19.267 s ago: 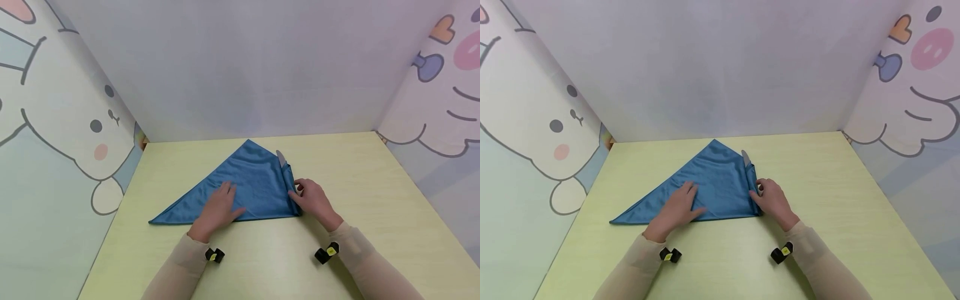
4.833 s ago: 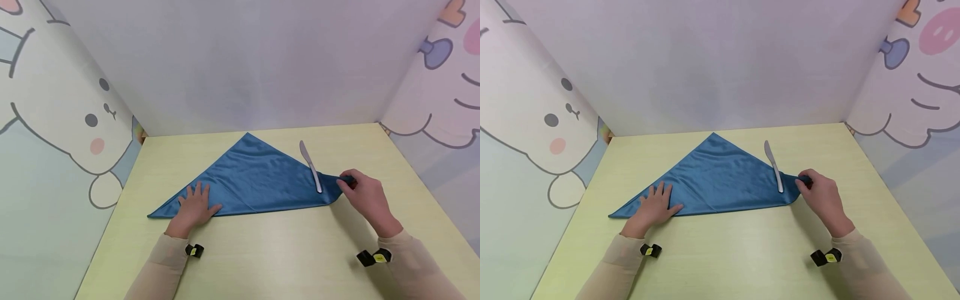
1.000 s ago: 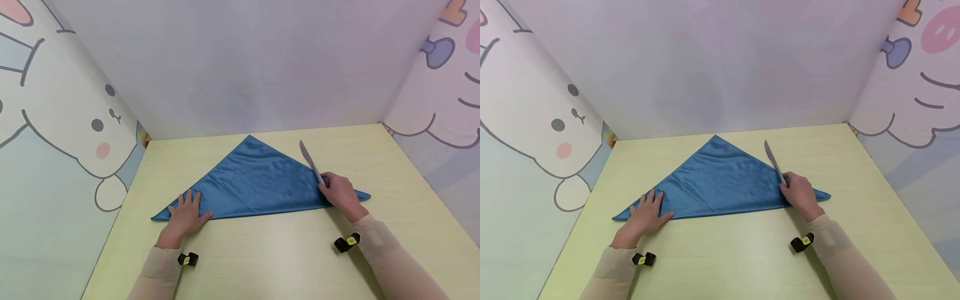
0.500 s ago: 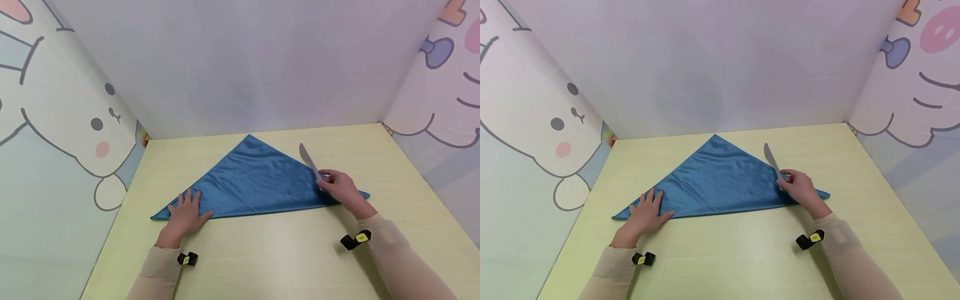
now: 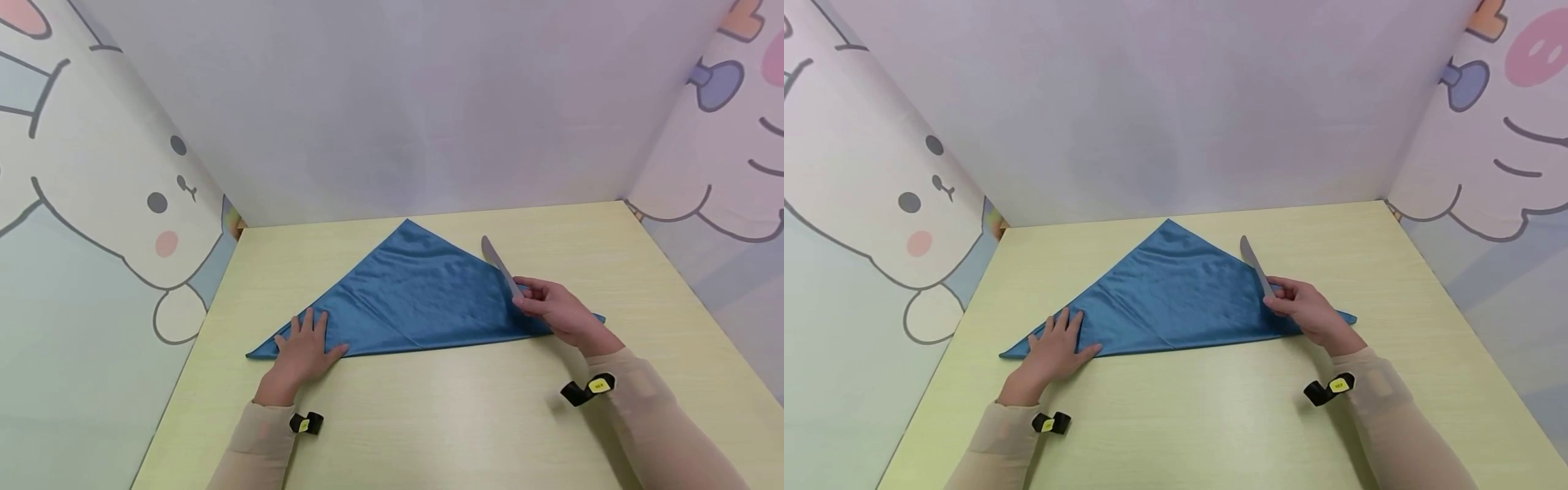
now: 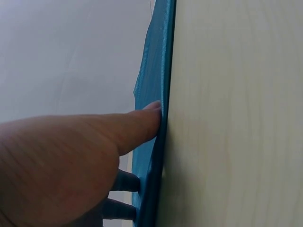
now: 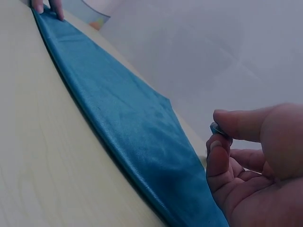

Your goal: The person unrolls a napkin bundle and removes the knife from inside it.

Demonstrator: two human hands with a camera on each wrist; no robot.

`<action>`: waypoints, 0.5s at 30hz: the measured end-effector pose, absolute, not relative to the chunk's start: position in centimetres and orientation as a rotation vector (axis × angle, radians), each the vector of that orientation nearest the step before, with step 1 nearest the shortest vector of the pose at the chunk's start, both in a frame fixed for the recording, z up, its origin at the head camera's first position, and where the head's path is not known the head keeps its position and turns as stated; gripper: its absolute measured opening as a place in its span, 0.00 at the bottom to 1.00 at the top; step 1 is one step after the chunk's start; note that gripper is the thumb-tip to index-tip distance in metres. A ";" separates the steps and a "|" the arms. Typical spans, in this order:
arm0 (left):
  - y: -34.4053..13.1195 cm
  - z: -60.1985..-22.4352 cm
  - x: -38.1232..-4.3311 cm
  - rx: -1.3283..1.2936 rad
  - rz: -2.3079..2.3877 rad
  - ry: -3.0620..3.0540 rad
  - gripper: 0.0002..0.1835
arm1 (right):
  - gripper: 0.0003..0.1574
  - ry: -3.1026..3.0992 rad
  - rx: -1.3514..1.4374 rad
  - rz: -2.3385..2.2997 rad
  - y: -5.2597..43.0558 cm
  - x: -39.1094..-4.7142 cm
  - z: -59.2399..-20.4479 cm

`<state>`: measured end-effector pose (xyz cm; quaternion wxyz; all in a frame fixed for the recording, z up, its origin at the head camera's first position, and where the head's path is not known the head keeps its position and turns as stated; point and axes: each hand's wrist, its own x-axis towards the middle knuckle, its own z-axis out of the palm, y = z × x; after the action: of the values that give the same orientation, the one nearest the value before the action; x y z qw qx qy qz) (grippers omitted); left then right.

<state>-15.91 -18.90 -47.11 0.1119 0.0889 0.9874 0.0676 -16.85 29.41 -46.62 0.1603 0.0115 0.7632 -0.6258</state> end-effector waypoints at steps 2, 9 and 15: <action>-18.9 -47.2 -15.9 0.260 0.194 2.896 0.47 | 0.41 2.179 0.025 -1.794 29.4 -16.8 -46.7; -19.0 -47.3 -15.9 0.264 0.195 2.901 0.47 | 0.44 2.226 0.082 -1.781 29.6 -16.8 -46.6; -19.0 -47.4 -15.9 0.263 0.211 2.908 0.47 | 0.47 2.311 0.106 -1.739 30.8 -16.8 -46.2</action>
<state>-15.92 -19.02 -47.43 0.1069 0.0893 0.9877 0.0717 -16.84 30.83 -46.16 0.1234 0.0362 0.7925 -0.5962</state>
